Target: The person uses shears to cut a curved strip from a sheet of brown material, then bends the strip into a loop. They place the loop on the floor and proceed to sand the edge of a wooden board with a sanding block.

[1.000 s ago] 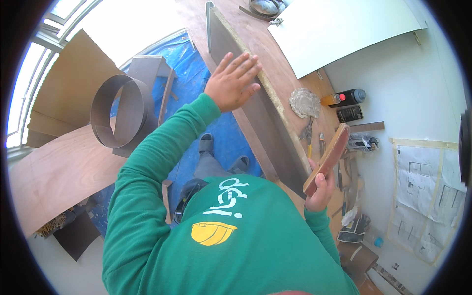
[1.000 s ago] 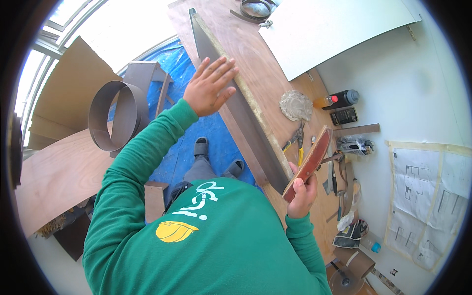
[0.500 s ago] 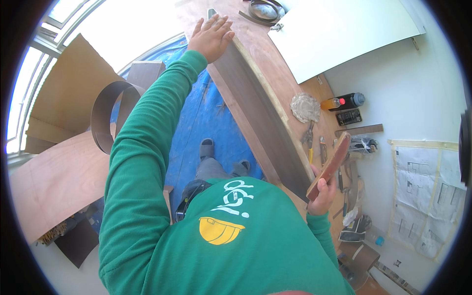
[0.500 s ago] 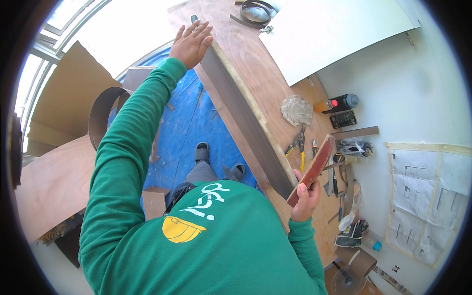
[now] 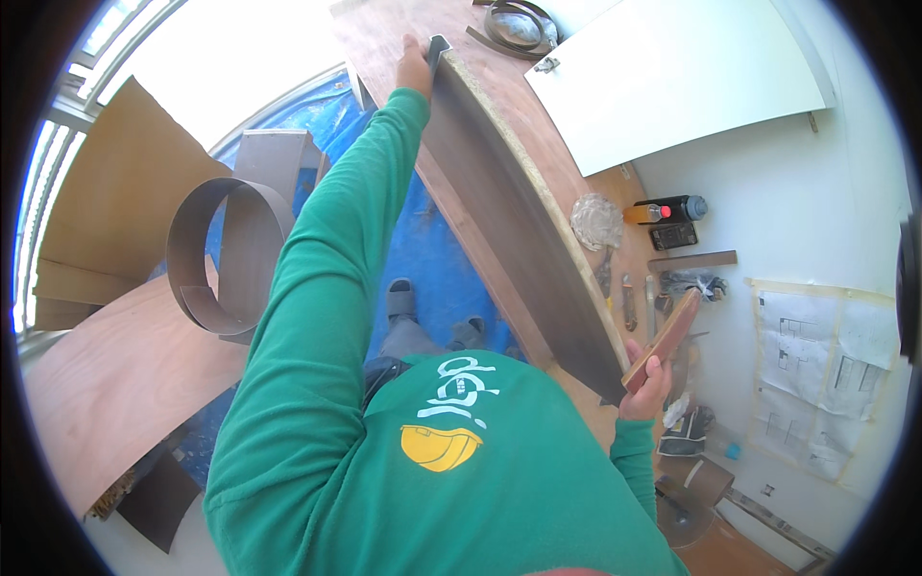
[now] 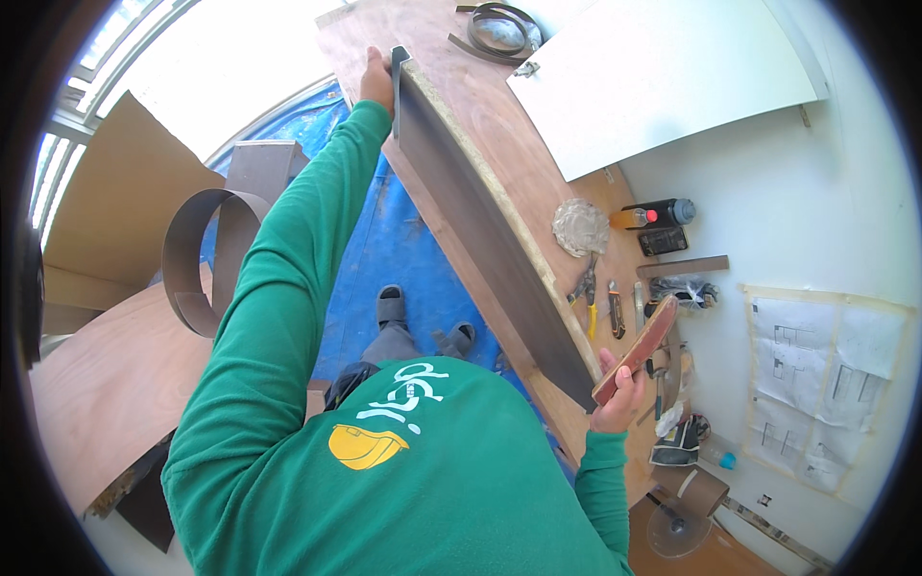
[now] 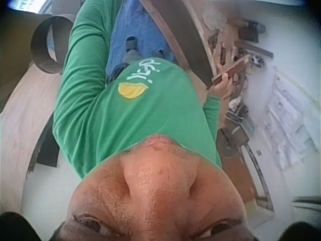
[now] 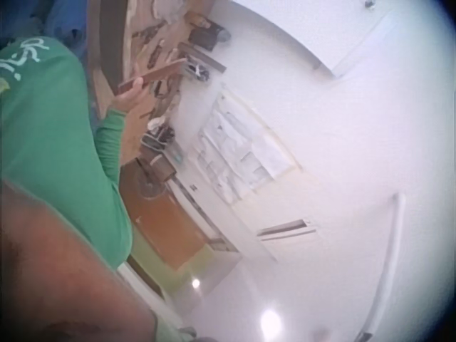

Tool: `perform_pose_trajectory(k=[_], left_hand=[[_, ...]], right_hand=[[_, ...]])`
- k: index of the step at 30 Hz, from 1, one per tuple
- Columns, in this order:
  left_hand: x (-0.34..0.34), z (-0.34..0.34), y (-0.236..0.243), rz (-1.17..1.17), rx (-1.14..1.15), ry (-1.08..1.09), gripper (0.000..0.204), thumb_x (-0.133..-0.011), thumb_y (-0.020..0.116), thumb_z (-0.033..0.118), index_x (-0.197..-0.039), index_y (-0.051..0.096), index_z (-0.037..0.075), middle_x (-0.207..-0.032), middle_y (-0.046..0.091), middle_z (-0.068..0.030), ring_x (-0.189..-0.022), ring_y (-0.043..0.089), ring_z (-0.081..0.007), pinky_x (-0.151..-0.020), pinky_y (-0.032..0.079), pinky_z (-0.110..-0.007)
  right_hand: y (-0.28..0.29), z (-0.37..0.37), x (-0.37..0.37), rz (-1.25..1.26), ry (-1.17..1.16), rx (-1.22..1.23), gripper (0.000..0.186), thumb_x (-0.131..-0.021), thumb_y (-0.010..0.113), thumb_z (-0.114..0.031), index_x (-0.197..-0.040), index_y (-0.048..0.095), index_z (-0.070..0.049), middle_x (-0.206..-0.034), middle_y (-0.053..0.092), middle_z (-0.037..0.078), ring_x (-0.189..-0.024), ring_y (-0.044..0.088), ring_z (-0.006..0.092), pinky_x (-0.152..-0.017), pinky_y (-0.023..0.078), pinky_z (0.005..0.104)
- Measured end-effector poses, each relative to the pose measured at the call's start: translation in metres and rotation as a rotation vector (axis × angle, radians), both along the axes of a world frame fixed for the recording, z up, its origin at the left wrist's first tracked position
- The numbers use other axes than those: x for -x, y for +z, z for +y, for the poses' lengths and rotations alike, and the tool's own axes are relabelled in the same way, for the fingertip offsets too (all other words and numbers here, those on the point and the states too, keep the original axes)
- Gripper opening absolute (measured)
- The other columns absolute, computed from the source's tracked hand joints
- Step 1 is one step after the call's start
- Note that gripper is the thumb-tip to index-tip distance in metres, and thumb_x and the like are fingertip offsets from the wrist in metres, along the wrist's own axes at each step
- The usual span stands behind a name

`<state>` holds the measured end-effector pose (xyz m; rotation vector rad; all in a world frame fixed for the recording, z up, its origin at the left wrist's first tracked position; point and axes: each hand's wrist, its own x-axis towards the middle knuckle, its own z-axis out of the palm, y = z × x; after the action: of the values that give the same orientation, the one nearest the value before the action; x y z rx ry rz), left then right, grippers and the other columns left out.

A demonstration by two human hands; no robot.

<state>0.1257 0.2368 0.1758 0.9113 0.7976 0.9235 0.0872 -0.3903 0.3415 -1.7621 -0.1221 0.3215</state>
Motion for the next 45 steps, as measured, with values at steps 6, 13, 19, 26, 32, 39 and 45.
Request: perform_pose_trajectory(k=[6, 13, 19, 26, 32, 39, 45], left_hand=[[-0.004, -0.023, 0.031, 0.303, -0.198, 0.161, 0.07, -0.106, 0.04, 0.054, -0.104, 0.074, -0.008, -0.106, 0.073, -0.0296, -0.101, 0.066, -0.0413, -0.094, 0.047, -0.044], [-0.005, -0.021, 0.025, 0.243, -0.239, 0.231, 0.062, -0.105, 0.047, 0.047, -0.097, 0.073, -0.008, -0.1, 0.073, -0.03, -0.098, 0.067, -0.0424, -0.091, 0.047, -0.046], [-0.009, -0.015, 0.01, 0.216, -0.331, 0.26, 0.061, -0.105, 0.047, 0.047, -0.1, 0.074, -0.008, -0.106, 0.072, -0.0306, -0.103, 0.067, -0.0435, -0.095, 0.046, -0.045], [-0.015, 0.024, -0.051, 0.431, -0.518, 0.25, 0.05, -0.106, 0.041, 0.038, -0.11, 0.072, -0.001, -0.106, 0.073, -0.0278, -0.111, 0.066, -0.0483, -0.097, 0.047, -0.051], [-0.029, 0.007, -0.052, 0.643, -0.757, 0.079, 0.043, -0.105, 0.044, 0.03, -0.095, 0.075, 0.002, -0.097, 0.072, -0.0302, -0.102, 0.069, -0.0451, -0.093, 0.05, -0.055], [-0.031, 0.002, -0.037, 0.339, -0.318, 0.161, 0.044, -0.108, 0.038, 0.031, -0.108, 0.072, 0.002, -0.106, 0.071, -0.0313, -0.108, 0.066, -0.0473, -0.095, 0.049, -0.053], [-0.033, 0.032, -0.073, 0.486, -0.648, 0.302, 0.059, -0.108, 0.037, 0.044, -0.108, 0.071, -0.004, -0.112, 0.07, -0.0318, -0.108, 0.065, -0.0483, -0.097, 0.046, -0.052]], right_hand=[[0.023, 0.046, -0.008, 0.014, 0.009, 0.259, 0.047, -0.098, 0.062, -0.032, -0.126, 0.059, 0.005, -0.115, 0.069, 0.017, -0.099, 0.066, 0.0234, -0.092, 0.053, 0.0368], [0.048, 0.242, -0.045, -0.608, 0.63, 0.562, 0.044, -0.089, 0.074, -0.033, -0.112, 0.066, 0.004, -0.093, 0.06, 0.013, -0.085, 0.059, 0.0254, -0.081, 0.048, 0.0364], [0.024, 0.374, -0.061, -0.877, 0.819, 0.669, 0.053, -0.089, 0.071, -0.048, -0.105, 0.067, 0.002, -0.094, 0.063, 0.019, -0.09, 0.063, 0.0371, -0.081, 0.051, 0.0449], [0.012, 0.439, -0.066, -1.035, 0.869, 0.667, 0.058, -0.089, 0.07, -0.054, -0.098, 0.069, 0.004, -0.093, 0.067, 0.023, -0.088, 0.065, 0.0382, -0.084, 0.052, 0.0463], [0.01, 0.42, -0.072, -0.978, 0.871, 0.78, 0.057, -0.087, 0.071, -0.053, -0.094, 0.068, 0.003, -0.089, 0.066, 0.021, -0.084, 0.064, 0.0362, -0.081, 0.052, 0.0451], [0.021, 0.333, -0.054, -0.919, 0.816, 0.798, 0.05, -0.085, 0.075, -0.044, -0.101, 0.068, 0.003, -0.092, 0.063, 0.018, -0.086, 0.061, 0.0348, -0.08, 0.05, 0.0445], [0.037, 0.256, -0.03, -0.809, 0.843, 0.792, 0.056, -0.083, 0.079, -0.033, -0.121, 0.062, 0.003, -0.1, 0.061, 0.019, -0.092, 0.062, 0.0384, -0.081, 0.052, 0.0456]])
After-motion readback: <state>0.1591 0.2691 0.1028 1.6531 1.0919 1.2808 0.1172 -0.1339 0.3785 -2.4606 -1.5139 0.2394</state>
